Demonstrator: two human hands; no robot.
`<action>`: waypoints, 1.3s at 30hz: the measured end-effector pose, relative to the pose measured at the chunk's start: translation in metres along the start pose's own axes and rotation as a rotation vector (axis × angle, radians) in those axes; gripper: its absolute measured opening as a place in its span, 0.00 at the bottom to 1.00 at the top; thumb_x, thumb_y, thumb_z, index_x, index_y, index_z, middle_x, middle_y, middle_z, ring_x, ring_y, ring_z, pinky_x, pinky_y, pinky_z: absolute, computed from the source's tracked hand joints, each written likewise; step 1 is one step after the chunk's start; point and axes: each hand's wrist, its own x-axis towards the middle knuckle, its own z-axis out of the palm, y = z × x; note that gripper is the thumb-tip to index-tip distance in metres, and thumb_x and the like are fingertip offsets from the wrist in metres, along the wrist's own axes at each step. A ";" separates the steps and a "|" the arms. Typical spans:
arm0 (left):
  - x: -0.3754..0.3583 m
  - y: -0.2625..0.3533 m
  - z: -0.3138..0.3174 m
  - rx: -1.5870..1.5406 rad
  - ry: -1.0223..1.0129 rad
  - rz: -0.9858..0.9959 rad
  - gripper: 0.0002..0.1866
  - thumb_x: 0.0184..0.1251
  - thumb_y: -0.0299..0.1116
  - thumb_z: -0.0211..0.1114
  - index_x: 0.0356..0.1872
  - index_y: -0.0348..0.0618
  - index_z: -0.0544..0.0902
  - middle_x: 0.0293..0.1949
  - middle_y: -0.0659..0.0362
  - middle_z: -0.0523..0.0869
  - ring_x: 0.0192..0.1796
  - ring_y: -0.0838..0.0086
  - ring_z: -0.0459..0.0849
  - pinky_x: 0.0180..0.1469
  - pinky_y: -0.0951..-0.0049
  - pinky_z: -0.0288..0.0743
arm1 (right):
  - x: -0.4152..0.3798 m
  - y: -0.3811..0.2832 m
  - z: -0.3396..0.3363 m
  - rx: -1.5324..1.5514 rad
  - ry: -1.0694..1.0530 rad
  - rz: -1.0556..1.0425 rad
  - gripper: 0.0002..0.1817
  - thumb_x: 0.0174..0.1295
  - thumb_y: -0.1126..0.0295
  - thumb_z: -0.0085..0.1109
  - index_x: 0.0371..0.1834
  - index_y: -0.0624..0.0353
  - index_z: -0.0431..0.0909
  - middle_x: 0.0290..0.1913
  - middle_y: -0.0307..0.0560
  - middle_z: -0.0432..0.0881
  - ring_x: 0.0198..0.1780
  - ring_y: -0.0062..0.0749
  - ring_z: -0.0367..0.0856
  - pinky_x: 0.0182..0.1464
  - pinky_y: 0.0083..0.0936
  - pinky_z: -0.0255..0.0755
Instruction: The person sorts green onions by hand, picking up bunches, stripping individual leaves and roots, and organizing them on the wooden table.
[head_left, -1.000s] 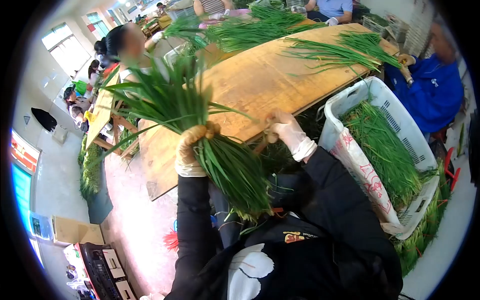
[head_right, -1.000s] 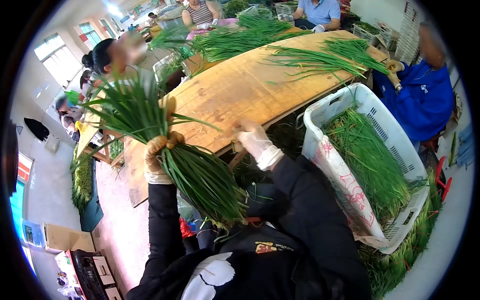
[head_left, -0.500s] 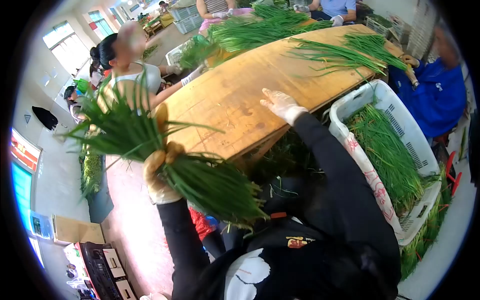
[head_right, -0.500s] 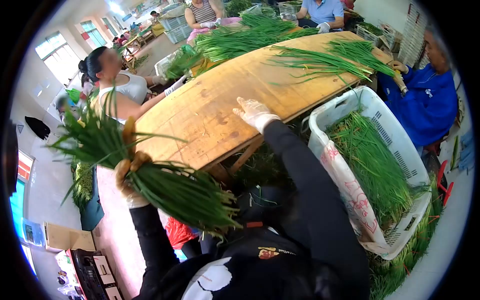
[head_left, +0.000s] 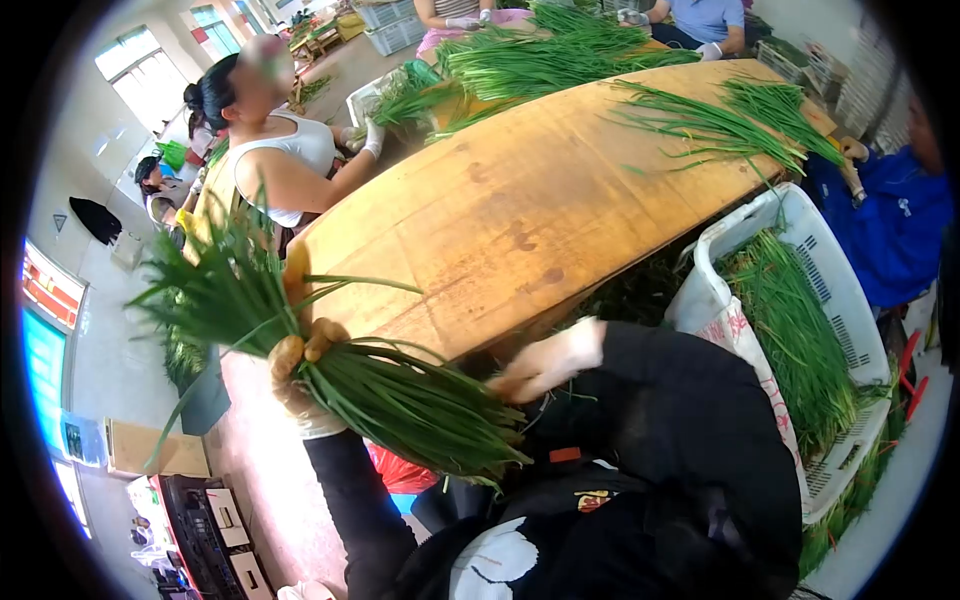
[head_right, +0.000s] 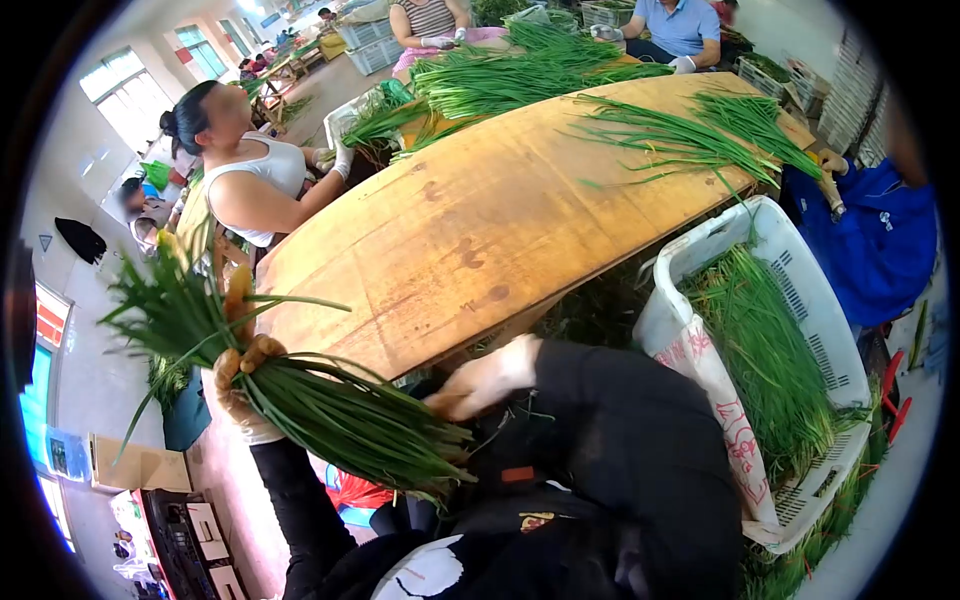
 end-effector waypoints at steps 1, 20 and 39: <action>0.001 -0.005 -0.003 -0.037 -0.018 -0.042 0.27 0.53 0.24 0.51 0.59 0.37 0.61 0.61 0.51 0.62 0.26 0.84 0.67 0.44 0.79 0.67 | -0.012 -0.024 -0.026 0.119 -0.217 0.324 0.14 0.61 0.63 0.46 0.46 0.55 0.75 0.47 0.46 0.77 0.50 0.31 0.73 0.52 0.23 0.64; 0.010 0.019 -0.041 -0.027 0.069 0.020 0.17 0.55 0.34 0.59 0.46 0.42 0.72 0.32 0.62 0.74 0.37 0.79 0.71 0.45 0.80 0.68 | -0.086 0.038 -0.074 -0.893 0.822 1.208 0.14 0.59 0.59 0.41 0.32 0.54 0.74 0.29 0.50 0.79 0.31 0.44 0.79 0.30 0.38 0.71; 0.014 0.017 -0.122 -0.066 0.161 0.306 0.20 0.53 0.33 0.56 0.45 0.31 0.72 0.33 0.59 0.79 0.36 0.72 0.76 0.54 0.66 0.66 | -0.031 -0.095 0.031 1.156 0.969 0.170 0.15 0.55 0.76 0.54 0.47 0.63 0.72 0.42 0.45 0.78 0.43 0.26 0.77 0.45 0.21 0.72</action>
